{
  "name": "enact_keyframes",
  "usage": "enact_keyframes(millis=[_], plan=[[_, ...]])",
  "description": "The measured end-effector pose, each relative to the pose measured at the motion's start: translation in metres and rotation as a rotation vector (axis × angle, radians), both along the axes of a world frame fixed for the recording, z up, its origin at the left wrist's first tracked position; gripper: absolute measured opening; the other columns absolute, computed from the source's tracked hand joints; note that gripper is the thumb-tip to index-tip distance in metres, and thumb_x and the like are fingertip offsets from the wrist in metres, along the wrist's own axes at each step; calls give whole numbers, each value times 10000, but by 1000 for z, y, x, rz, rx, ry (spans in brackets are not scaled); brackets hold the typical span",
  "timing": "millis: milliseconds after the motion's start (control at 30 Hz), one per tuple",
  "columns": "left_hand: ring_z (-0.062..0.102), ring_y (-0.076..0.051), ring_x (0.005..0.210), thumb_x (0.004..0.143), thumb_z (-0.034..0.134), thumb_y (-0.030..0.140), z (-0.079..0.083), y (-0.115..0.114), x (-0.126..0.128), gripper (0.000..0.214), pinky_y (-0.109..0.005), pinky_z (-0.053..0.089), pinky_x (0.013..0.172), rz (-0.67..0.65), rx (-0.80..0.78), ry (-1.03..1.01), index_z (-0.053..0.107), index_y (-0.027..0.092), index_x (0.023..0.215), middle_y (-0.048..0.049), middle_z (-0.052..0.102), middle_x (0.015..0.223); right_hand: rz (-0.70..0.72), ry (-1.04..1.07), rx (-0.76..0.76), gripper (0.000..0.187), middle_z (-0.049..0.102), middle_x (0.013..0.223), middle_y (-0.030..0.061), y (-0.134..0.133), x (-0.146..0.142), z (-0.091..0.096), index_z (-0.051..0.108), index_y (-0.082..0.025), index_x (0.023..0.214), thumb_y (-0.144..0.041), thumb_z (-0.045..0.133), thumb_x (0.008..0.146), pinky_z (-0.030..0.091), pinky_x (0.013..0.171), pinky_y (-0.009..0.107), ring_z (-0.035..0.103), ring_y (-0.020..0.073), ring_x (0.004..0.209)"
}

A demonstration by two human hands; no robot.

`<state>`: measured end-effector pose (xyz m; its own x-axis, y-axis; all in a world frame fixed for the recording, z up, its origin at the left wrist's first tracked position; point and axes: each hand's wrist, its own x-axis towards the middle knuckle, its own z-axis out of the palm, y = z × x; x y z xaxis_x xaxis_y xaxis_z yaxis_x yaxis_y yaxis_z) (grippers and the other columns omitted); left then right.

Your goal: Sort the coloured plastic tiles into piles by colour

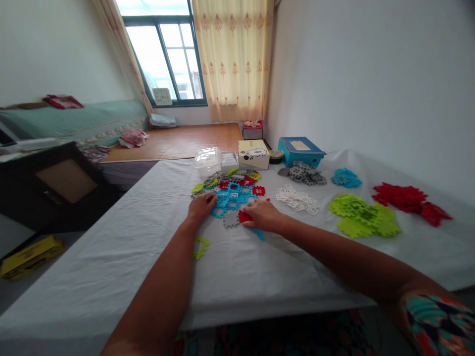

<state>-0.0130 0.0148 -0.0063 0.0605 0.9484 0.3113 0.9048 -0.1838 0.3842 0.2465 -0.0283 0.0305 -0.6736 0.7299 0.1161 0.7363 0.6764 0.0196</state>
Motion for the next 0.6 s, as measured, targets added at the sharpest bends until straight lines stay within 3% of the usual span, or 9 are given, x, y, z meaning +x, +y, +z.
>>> enact_keyframes(millis=[167, 333, 400, 467, 600], plan=[[659, -203, 813, 869, 441, 485, 1, 1, -1, 378, -265, 451, 694, 14, -5, 11, 722, 263, 991, -25, 738, 886, -75, -45, -6, 240, 706, 908, 106, -17, -9, 7, 659, -206, 944, -380, 604, 788, 452, 681, 330, 639, 256, 830], [663, -199, 828, 865, 436, 489, 3, 2, -3, 386, -257, 449, 700, 0, -20, 2, 716, 249, 981, -23, 743, 892, -76, 65, 131, 199, 699, 949, 110, -19, 9, 13, 648, -184, 946, -286, 492, 878, 435, 797, 377, 620, 246, 903], [665, -200, 832, 865, 430, 494, 2, 3, -4, 392, -259, 449, 712, 6, -27, 3, 714, 251, 984, -20, 744, 884, -97, 189, 177, 242, 696, 975, 106, -11, 37, 21, 664, -181, 942, -303, 456, 912, 426, 846, 364, 591, 237, 981], [666, -204, 845, 864, 427, 502, 1, 5, -6, 396, -259, 451, 713, 15, -38, 8, 711, 258, 993, -19, 745, 892, -161, 363, 204, 296, 698, 1000, 95, 0, 84, 29, 680, -181, 976, -323, 422, 937, 428, 875, 334, 584, 214, 994], [665, -214, 882, 859, 423, 511, 1, 7, -7, 403, -255, 461, 719, 36, -35, 53, 709, 269, 1008, -19, 743, 945, -503, 621, 230, 317, 706, 1028, 61, 20, 222, 31, 680, -207, 1060, -359, 441, 917, 460, 836, 311, 629, 197, 929]])
